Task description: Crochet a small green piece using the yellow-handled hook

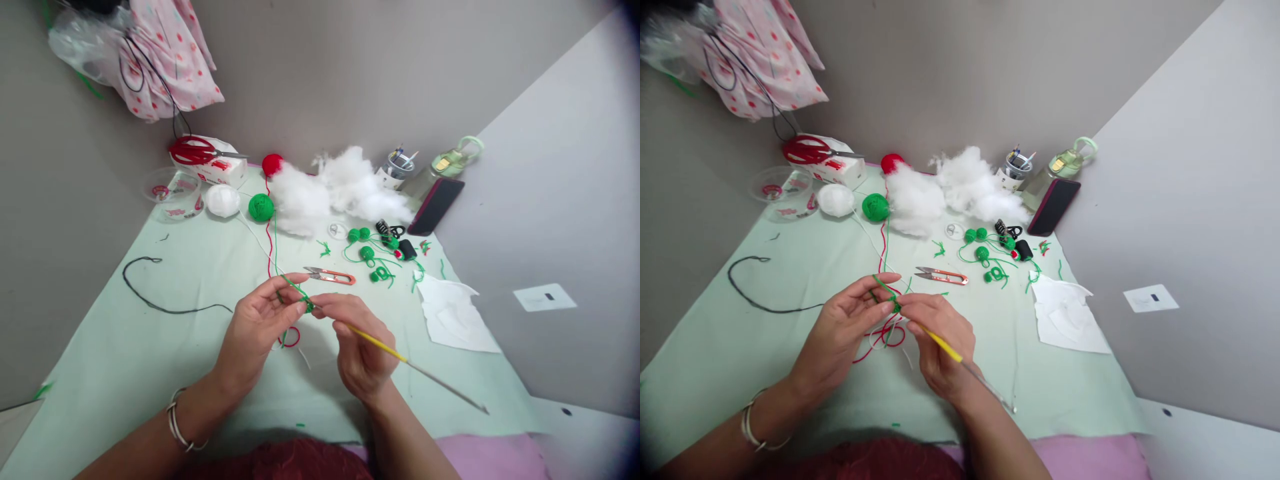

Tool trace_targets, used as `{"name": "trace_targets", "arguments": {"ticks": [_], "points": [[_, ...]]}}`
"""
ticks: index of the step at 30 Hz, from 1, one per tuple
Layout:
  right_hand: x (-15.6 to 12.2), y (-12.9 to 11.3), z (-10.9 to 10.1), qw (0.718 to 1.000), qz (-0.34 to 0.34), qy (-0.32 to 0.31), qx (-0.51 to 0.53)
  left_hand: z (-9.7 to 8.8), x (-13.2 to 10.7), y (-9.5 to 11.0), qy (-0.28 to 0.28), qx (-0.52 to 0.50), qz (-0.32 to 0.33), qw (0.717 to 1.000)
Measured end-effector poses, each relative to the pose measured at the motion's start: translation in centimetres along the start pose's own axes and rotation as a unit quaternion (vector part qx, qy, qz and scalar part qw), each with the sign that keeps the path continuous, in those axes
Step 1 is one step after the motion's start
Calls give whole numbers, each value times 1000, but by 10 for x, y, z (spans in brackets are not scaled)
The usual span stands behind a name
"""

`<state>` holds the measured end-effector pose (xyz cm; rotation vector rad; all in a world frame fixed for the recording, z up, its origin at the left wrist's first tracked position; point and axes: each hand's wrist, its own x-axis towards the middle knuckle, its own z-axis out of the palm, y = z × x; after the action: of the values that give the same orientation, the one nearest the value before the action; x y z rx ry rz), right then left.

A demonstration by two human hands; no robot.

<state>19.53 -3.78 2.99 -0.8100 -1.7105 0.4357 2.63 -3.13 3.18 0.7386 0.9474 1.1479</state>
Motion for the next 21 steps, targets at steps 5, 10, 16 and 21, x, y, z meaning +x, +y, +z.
{"name": "trace_targets", "arguments": {"ticks": [5,10,16,21], "points": [[-7,5,1,990,-76,-20,-119,1,0,-1,11,-3,7,1000],[-10,-2,-2,968,-72,-76,-226,5,1,7,-35,-91,-90,991],[0,-6,1,987,125,66,78,4,5,12,-31,-118,-125,985],[7,-2,8,961,203,69,175,4,1,8,-43,-49,-59,996]]}}
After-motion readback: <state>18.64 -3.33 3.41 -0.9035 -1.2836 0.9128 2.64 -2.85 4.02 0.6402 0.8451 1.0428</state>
